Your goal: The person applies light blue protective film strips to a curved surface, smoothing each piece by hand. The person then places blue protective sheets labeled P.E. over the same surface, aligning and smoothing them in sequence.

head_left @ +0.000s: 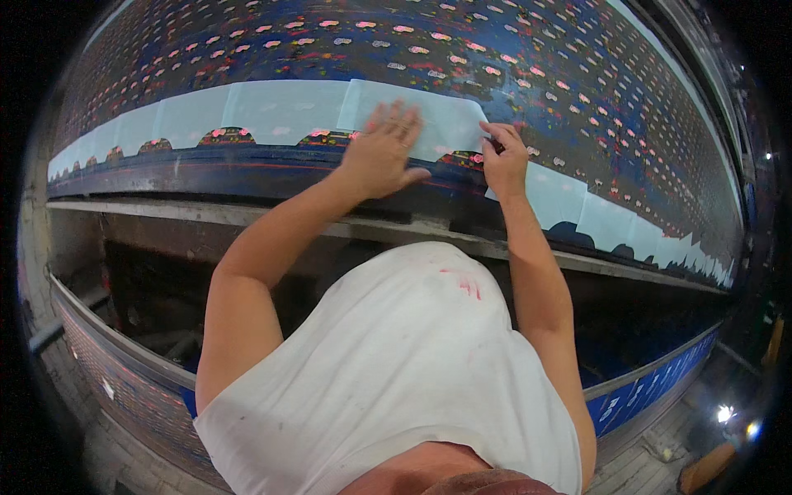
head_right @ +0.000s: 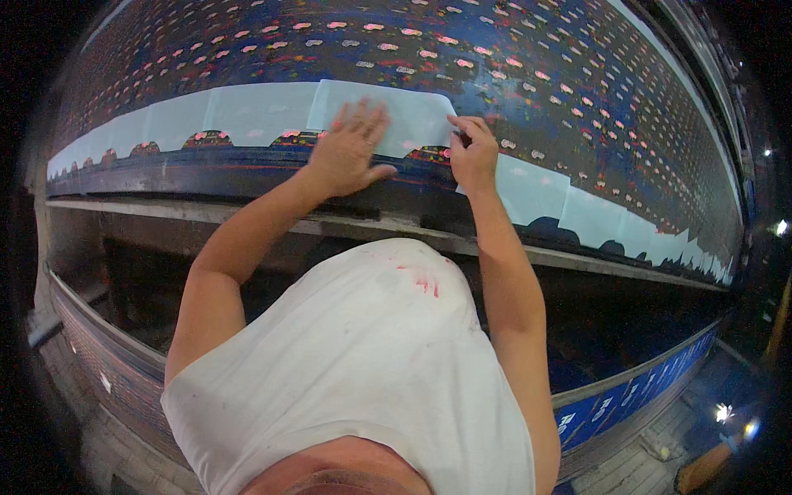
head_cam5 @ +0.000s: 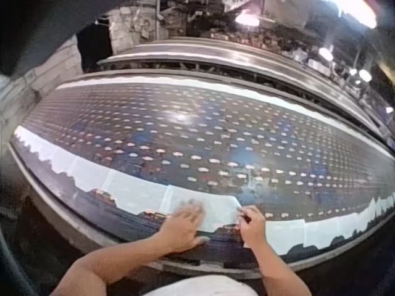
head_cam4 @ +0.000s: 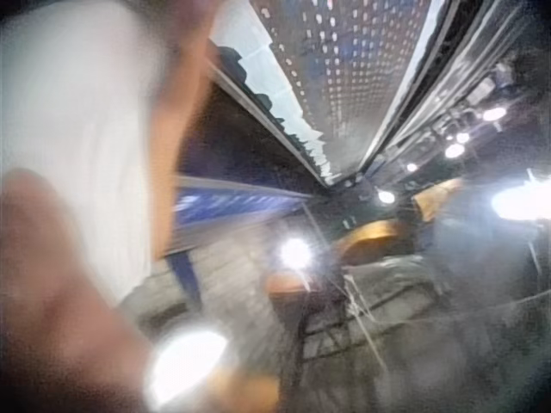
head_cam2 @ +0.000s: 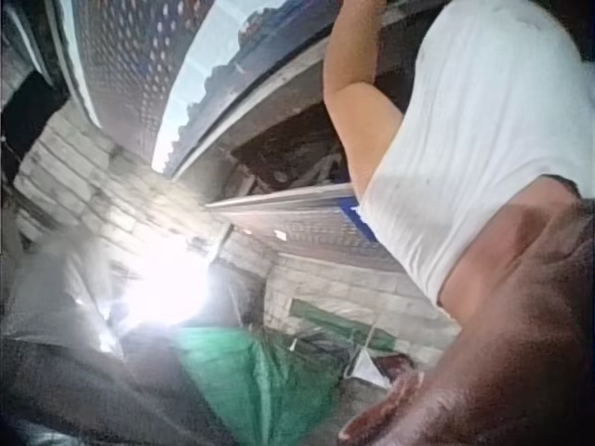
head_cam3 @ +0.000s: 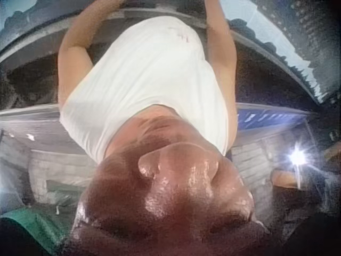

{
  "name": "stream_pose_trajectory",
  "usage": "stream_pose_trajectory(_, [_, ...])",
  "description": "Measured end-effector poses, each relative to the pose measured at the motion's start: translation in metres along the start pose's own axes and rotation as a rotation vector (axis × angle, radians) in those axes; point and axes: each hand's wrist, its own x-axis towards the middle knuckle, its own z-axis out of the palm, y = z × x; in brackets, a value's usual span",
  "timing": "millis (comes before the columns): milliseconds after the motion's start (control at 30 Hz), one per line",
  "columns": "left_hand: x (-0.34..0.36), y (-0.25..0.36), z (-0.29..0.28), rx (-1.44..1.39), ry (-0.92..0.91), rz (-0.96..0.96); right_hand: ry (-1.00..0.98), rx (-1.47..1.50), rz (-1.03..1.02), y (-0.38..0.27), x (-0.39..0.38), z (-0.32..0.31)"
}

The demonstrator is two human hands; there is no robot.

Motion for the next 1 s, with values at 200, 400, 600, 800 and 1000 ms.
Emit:
stream_pose_trajectory(200, [0.057,0.054,-0.003,-0.178,-0.073,0.114,0.077,0.501,-0.195,-0.078,-0.011,-0.058])
stream_pose_trajectory(400, [0.093,0.083,0.032,-0.16,0.142,0.103,0.077,0.59,-0.778,-0.205,-0.046,-0.178])
stream_pose_trajectory(600, [0.094,0.093,0.034,-0.144,0.144,0.115,-0.146,0.509,-0.801,-0.242,-0.035,-0.13])
stream_pose_trajectory(800, [0.092,0.087,0.029,-0.18,0.153,0.084,-0.275,0.366,-0.66,-0.238,-0.01,-0.048])
stream_pose_trajectory(1000, [0.091,0.087,0.033,-0.208,0.146,0.081,-0.289,0.352,-0.635,-0.233,-0.005,-0.035])
